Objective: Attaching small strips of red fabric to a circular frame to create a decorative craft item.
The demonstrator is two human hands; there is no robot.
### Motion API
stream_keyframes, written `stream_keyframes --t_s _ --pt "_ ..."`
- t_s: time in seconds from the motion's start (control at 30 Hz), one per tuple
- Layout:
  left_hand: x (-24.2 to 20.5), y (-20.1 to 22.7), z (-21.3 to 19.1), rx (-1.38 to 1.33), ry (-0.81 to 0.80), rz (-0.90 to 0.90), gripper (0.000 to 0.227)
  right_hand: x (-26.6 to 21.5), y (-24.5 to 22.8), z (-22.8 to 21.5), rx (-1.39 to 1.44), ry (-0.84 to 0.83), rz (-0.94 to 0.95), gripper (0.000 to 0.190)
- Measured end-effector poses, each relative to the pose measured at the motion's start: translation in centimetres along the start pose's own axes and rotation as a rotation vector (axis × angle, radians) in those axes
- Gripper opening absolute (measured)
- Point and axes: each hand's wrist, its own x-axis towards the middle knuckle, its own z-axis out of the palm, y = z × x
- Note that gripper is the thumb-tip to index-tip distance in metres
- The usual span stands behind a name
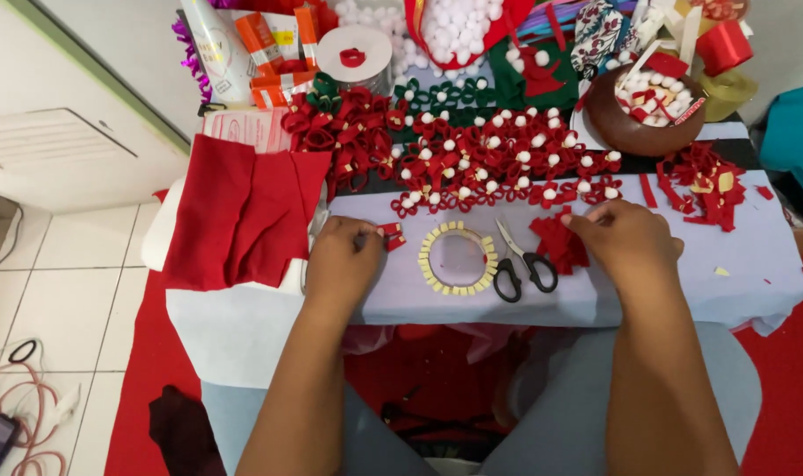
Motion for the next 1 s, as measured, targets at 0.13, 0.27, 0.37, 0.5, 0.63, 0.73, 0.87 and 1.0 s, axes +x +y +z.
stream_keyframes --t_s 0.13,0.27,0.37,0.5,0.63,0.73,0.87,1.0 --pt "0.3 -0.8 0.8 0.034 0.026 0.000 0.027 0.9 -0.2 0.9 -0.064 -0.050 0.038 0.035" --pt "0.6 -1.3 1.3 0.046 0.072 0.036 0.027 0.7 -0.2 0.9 0.019 -0.058 0.020 0.039" --pt "0.3 -1.1 1.3 0.047 0.097 0.021 0.029 0.1 -0.4 0.7 0.033 -0.088 0.016 0.049" --pt "-0.7 0.3 0.9 0.079 0.079 0.102 0.031 0.4 0.4 0.9 0.084 -0.080 -0.015 0.040" --pt "-0.7 0.2 1.7 0.139 0.045 0.185 0.034 -0.8 -0.1 0.2 0.216 -0.090 -0.026 0.031" --pt "-0.8 -0.1 2.4 0.204 0.094 0.236 0.027 -1.1 0.0 0.1 0.296 -0.085 -0.048 0.024" --pt "-0.8 -0.5 2.9 0.229 0.179 0.319 0.017 -0.7 0.5 0.3 0.363 -0.070 -0.072 0.028" --pt "-0.7 -0.2 3.0 0.194 0.189 0.298 0.015 -0.6 0.9 0.2 0.389 -0.078 -0.089 0.031"
